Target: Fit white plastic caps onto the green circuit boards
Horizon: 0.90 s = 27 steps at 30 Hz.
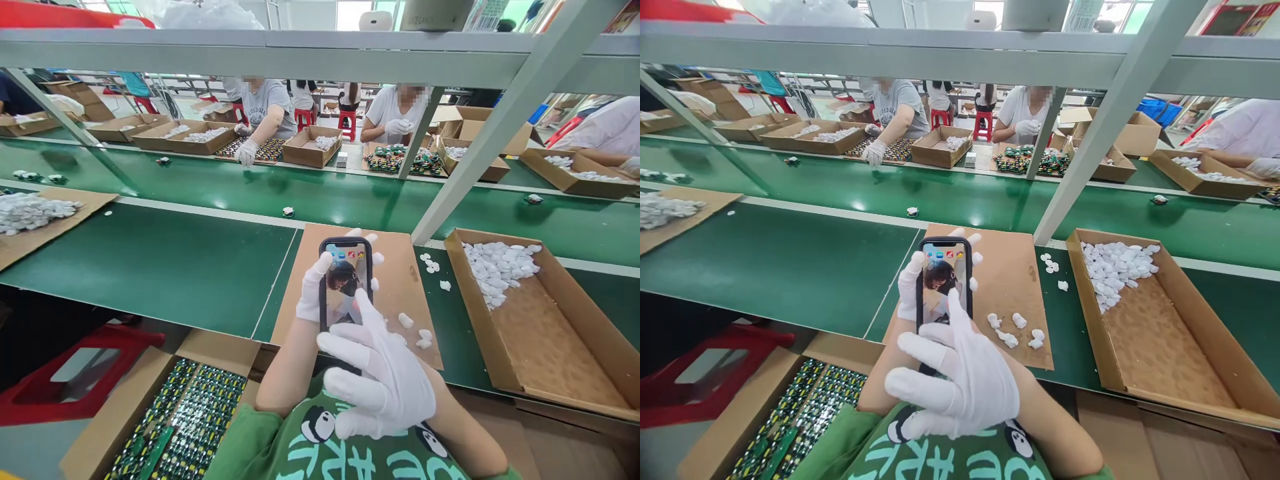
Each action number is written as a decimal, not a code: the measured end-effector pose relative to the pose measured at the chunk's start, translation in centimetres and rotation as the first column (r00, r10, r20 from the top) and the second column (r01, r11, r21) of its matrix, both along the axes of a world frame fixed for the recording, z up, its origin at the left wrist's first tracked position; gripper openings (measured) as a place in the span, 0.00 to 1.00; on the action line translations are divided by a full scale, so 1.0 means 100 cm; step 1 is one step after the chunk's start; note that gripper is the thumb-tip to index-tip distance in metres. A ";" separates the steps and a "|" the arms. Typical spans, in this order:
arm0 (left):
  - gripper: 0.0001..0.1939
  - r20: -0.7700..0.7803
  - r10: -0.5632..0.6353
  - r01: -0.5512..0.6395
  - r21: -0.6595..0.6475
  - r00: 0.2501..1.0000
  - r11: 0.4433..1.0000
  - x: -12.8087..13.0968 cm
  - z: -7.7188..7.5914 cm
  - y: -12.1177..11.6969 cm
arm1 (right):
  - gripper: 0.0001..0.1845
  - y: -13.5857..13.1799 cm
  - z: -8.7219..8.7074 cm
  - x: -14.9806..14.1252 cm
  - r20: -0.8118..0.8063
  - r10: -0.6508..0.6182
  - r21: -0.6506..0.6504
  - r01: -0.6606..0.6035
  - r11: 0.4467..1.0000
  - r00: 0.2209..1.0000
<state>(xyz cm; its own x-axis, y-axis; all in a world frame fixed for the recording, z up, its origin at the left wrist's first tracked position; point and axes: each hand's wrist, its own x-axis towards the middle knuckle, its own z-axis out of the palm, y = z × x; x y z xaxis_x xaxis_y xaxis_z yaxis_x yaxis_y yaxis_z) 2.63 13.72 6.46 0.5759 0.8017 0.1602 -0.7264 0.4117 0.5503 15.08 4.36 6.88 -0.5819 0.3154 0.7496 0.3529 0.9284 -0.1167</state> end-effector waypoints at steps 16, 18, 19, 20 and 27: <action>0.35 0.026 -0.019 0.019 0.002 0.999 1.000 0.002 0.000 -0.007 | 0.35 0.003 0.011 0.020 -0.060 -0.037 0.005 0.037 0.999 0.998; 0.35 0.016 -0.047 0.047 0.013 0.999 0.999 0.003 0.000 -0.011 | 0.27 0.013 0.017 0.008 -0.058 -0.042 0.041 0.044 0.998 0.997; 0.35 0.012 -0.054 0.054 0.015 0.998 0.998 0.002 0.000 -0.012 | 0.24 0.017 0.019 0.003 -0.055 -0.038 0.052 0.041 0.998 0.998; 0.35 0.008 -0.059 0.059 0.012 0.998 0.998 0.002 0.000 -0.014 | 0.22 0.020 0.020 0.000 -0.053 -0.035 0.056 0.038 0.998 0.998; 0.36 -0.008 -0.073 0.073 -0.030 0.997 0.997 0.002 0.005 -0.023 | 0.25 0.026 0.016 -0.006 -0.091 0.000 0.078 0.007 0.997 0.996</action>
